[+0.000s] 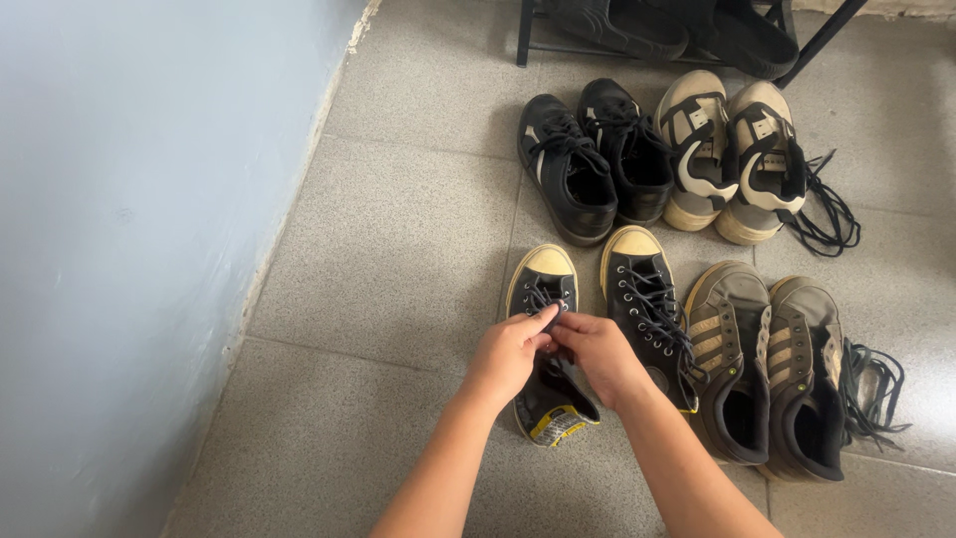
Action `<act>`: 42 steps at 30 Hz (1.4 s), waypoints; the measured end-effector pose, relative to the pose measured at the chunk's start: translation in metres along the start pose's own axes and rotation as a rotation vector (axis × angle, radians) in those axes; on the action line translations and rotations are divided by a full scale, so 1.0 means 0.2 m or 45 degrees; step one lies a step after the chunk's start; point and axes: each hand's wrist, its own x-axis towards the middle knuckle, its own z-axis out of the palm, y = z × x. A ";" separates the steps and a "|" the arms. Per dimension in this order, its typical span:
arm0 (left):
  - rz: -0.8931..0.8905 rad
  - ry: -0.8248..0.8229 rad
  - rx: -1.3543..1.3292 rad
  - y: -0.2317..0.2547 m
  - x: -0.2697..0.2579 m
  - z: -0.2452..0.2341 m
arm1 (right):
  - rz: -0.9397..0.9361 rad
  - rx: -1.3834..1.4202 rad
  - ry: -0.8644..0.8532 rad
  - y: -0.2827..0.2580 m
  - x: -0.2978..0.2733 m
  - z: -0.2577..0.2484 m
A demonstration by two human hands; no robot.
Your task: The person threads and ties the laces on a pair of black canvas sneakers, then moves to a pair of grey sneakers and begins lacing them. The hands work through the eyelets and tie knots on each shoe.
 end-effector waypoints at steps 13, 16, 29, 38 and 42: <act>0.081 -0.011 0.371 0.10 0.01 0.02 | 0.264 0.439 -0.140 -0.01 -0.03 -0.09; -0.020 -0.076 0.573 0.09 0.03 0.03 | 0.283 0.207 -0.053 -0.01 -0.03 -0.08; -0.310 -0.059 -0.302 -0.15 0.09 0.02 | -0.233 -0.209 -0.126 -0.02 -0.04 -0.11; -0.416 -0.079 -0.275 -0.07 0.07 0.01 | -1.088 -1.150 0.269 0.01 -0.13 0.04; -0.425 -0.211 -0.567 -0.10 0.11 0.05 | -1.181 -1.065 0.425 0.03 -0.17 0.05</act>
